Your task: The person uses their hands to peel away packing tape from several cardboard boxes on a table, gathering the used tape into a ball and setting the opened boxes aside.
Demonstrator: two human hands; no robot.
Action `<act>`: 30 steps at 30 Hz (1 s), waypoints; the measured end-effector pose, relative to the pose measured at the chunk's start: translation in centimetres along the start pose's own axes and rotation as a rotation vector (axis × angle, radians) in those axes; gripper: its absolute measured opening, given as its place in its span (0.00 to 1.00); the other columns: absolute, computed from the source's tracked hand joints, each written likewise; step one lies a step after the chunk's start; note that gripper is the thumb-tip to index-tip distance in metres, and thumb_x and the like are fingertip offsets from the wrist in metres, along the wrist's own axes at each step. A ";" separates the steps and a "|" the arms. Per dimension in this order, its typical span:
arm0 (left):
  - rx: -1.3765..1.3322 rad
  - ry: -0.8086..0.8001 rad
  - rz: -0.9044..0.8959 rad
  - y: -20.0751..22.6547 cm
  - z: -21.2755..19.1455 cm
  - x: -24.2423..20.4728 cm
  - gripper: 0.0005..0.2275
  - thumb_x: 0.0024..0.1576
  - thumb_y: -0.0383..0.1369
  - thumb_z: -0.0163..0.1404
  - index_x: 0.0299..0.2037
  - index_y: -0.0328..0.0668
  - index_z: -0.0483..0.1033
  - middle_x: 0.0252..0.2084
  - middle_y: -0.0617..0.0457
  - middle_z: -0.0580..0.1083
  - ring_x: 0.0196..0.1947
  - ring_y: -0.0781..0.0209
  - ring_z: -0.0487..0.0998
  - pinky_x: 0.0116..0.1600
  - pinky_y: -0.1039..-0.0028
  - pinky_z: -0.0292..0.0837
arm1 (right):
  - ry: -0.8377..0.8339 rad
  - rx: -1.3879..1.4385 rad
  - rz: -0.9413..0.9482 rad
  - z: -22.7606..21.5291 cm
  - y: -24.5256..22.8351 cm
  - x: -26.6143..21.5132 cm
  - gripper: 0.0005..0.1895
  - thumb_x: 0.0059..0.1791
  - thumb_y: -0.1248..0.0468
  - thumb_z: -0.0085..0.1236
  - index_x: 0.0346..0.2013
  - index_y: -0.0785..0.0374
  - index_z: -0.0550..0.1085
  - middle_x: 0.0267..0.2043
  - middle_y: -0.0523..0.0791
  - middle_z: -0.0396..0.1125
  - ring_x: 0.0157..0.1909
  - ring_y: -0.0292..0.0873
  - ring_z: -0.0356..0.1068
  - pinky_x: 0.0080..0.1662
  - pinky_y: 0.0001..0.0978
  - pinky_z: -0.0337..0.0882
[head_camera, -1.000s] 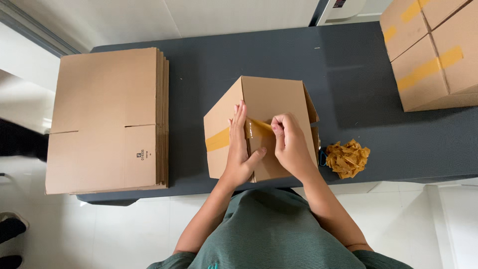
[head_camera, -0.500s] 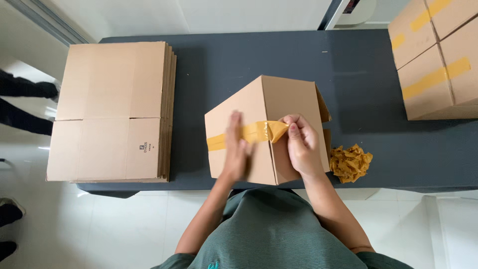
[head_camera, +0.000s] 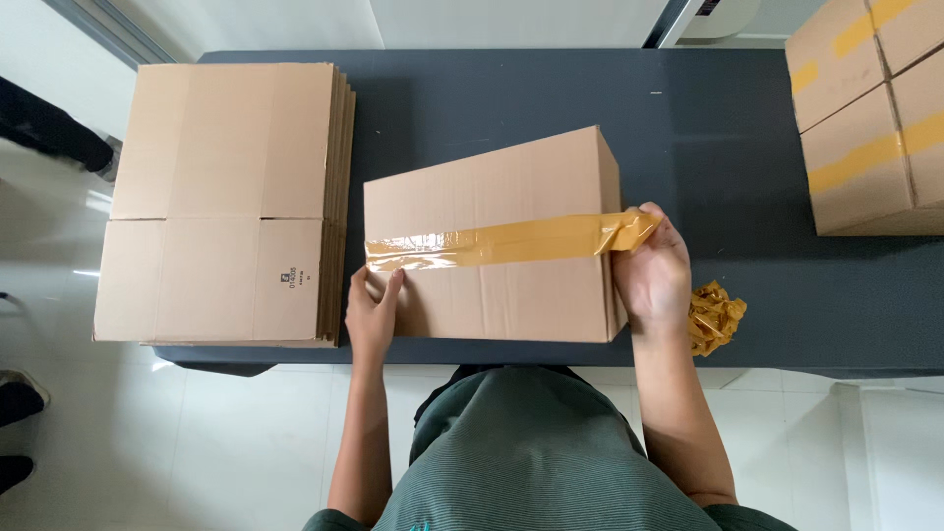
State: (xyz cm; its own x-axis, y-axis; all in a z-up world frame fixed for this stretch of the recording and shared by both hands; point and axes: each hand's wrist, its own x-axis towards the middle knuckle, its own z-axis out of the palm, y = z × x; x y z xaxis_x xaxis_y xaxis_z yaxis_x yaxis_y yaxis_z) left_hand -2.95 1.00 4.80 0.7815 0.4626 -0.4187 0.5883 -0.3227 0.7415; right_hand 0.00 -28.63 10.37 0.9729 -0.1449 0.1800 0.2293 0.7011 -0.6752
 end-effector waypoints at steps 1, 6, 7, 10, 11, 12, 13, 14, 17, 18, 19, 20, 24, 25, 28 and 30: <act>0.031 0.017 0.040 0.4 -0.4 -0.2 0.31 0.47 0.56 0.49 0.58 0.49 0.60 0.54 0.42 0.65 0.54 0.44 0.66 0.57 0.55 0.59 | 0.037 0.060 0.028 -0.1 0.0 0.1 0.06 0.50 0.65 0.39 0.37 0.65 0.61 0.28 0.43 0.58 0.36 0.36 0.61 0.45 0.24 0.59; 0.146 0.084 0.175 0.0 0.2 -0.9 0.30 0.50 0.51 0.48 0.57 0.41 0.59 0.51 0.42 0.64 0.54 0.42 0.65 0.56 0.54 0.60 | 0.147 0.080 0.082 -8.1 4.4 0.1 0.11 0.49 0.61 0.43 0.43 0.61 0.67 0.40 0.43 0.68 0.45 0.37 0.66 0.53 0.26 0.58; 0.191 0.123 0.224 -0.2 0.6 -1.1 0.31 0.49 0.49 0.49 0.58 0.38 0.57 0.49 0.40 0.64 0.53 0.40 0.65 0.55 0.54 0.61 | 0.205 0.121 0.121 -9.7 5.3 0.1 0.11 0.49 0.61 0.43 0.43 0.61 0.68 0.40 0.44 0.68 0.44 0.38 0.67 0.52 0.27 0.60; 0.284 0.150 0.305 -0.8 2.4 -1.2 0.34 0.47 0.46 0.52 0.60 0.37 0.53 0.48 0.38 0.63 0.51 0.39 0.64 0.54 0.54 0.62 | 0.284 0.078 0.166 -14.5 7.5 -0.2 0.09 0.49 0.61 0.43 0.41 0.60 0.67 0.39 0.44 0.67 0.44 0.38 0.67 0.51 0.26 0.62; 0.331 0.140 0.328 -1.2 3.0 -1.4 0.36 0.46 0.45 0.53 0.62 0.38 0.50 0.49 0.39 0.61 0.51 0.40 0.64 0.53 0.54 0.62 | 0.304 -0.008 0.184 -16.1 8.2 -0.4 0.07 0.50 0.61 0.42 0.39 0.60 0.67 0.38 0.42 0.67 0.43 0.37 0.67 0.51 0.23 0.62; 0.332 0.143 0.324 -0.9 3.4 -1.7 0.36 0.46 0.45 0.53 0.62 0.38 0.50 0.49 0.39 0.61 0.51 0.40 0.64 0.53 0.54 0.62 | 0.302 -0.006 0.189 -15.5 7.8 -0.6 0.07 0.50 0.61 0.42 0.39 0.60 0.67 0.38 0.42 0.67 0.43 0.37 0.67 0.51 0.23 0.62; 0.370 0.116 0.308 -0.7 3.7 -1.9 0.37 0.46 0.46 0.52 0.63 0.40 0.48 0.51 0.38 0.59 0.52 0.40 0.61 0.54 0.54 0.60 | 0.325 -0.113 0.207 -14.9 7.4 -0.7 0.07 0.50 0.61 0.43 0.40 0.60 0.66 0.37 0.42 0.66 0.43 0.36 0.66 0.50 0.24 0.62; 0.408 0.086 0.291 -0.4 4.2 -2.3 0.38 0.46 0.46 0.52 0.64 0.41 0.46 0.53 0.37 0.57 0.54 0.40 0.59 0.55 0.54 0.59 | 0.348 -0.223 0.226 -14.3 6.9 -1.0 0.08 0.50 0.61 0.43 0.41 0.60 0.66 0.36 0.42 0.65 0.42 0.36 0.66 0.50 0.24 0.63; 0.457 0.131 0.287 0.0 4.8 -2.9 0.35 0.48 0.48 0.50 0.65 0.52 0.47 0.55 0.38 0.54 0.56 0.41 0.56 0.57 0.54 0.52 | 0.379 -0.466 0.266 -17.2 7.8 -0.4 0.07 0.52 0.60 0.43 0.40 0.59 0.66 0.36 0.43 0.63 0.42 0.37 0.66 0.49 0.28 0.65; 0.459 0.134 0.281 0.0 4.9 -3.0 0.35 0.48 0.48 0.50 0.65 0.52 0.47 0.55 0.38 0.54 0.56 0.41 0.56 0.57 0.54 0.52 | 0.376 -0.465 0.272 -16.1 7.3 -0.5 0.07 0.52 0.60 0.43 0.40 0.59 0.66 0.36 0.43 0.63 0.42 0.37 0.66 0.49 0.28 0.65; 0.491 0.142 0.312 0.0 5.0 -3.0 0.36 0.48 0.52 0.49 0.65 0.53 0.48 0.55 0.36 0.54 0.56 0.40 0.56 0.57 0.53 0.52 | 0.324 -0.641 0.259 -15.0 6.8 -0.6 0.06 0.52 0.60 0.43 0.39 0.59 0.66 0.34 0.41 0.61 0.40 0.35 0.63 0.47 0.26 0.64; 0.523 0.151 0.346 0.1 5.0 -3.0 0.37 0.47 0.57 0.48 0.65 0.55 0.48 0.55 0.35 0.54 0.56 0.39 0.56 0.56 0.53 0.51 | 0.269 -0.815 0.242 -13.9 6.4 -0.7 0.06 0.52 0.61 0.44 0.37 0.59 0.67 0.32 0.39 0.60 0.38 0.32 0.60 0.46 0.23 0.63; 0.616 0.249 0.408 -2.5 6.6 -2.4 0.42 0.42 0.62 0.46 0.65 0.57 0.46 0.55 0.38 0.54 0.54 0.43 0.58 0.54 0.56 0.54 | 0.208 -0.925 0.259 -9.8 4.9 -1.6 0.07 0.52 0.63 0.43 0.36 0.63 0.69 0.27 0.43 0.61 0.35 0.36 0.63 0.46 0.28 0.66; 0.603 0.256 0.426 -2.7 6.8 -2.7 0.44 0.41 0.63 0.47 0.66 0.55 0.45 0.55 0.38 0.54 0.55 0.44 0.57 0.54 0.57 0.54 | 0.184 -0.922 0.263 -9.2 4.8 -1.8 0.07 0.52 0.63 0.43 0.36 0.63 0.69 0.25 0.44 0.61 0.34 0.37 0.64 0.45 0.29 0.66; 0.579 0.255 0.450 -2.9 7.5 -2.6 0.47 0.39 0.63 0.48 0.66 0.50 0.43 0.56 0.38 0.53 0.56 0.44 0.56 0.54 0.59 0.54 | 0.120 -0.916 0.254 -5.6 3.5 -1.8 0.08 0.52 0.63 0.44 0.36 0.64 0.69 0.25 0.45 0.62 0.34 0.37 0.64 0.45 0.30 0.65; 0.575 0.244 0.456 -3.1 7.9 -2.3 0.48 0.39 0.63 0.48 0.66 0.47 0.43 0.56 0.37 0.53 0.56 0.44 0.56 0.54 0.59 0.54 | 0.086 -0.911 0.245 -2.7 2.3 -2.0 0.08 0.51 0.63 0.45 0.36 0.64 0.70 0.25 0.45 0.63 0.34 0.36 0.65 0.46 0.30 0.65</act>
State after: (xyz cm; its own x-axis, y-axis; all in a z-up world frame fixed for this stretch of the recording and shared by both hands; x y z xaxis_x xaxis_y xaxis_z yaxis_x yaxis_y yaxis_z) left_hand -4.98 -5.55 -0.66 0.9437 0.3284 0.0397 0.2870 -0.8724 0.3957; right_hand -1.30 -28.59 6.56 0.9874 -0.1420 -0.0700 -0.0834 -0.0908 -0.9924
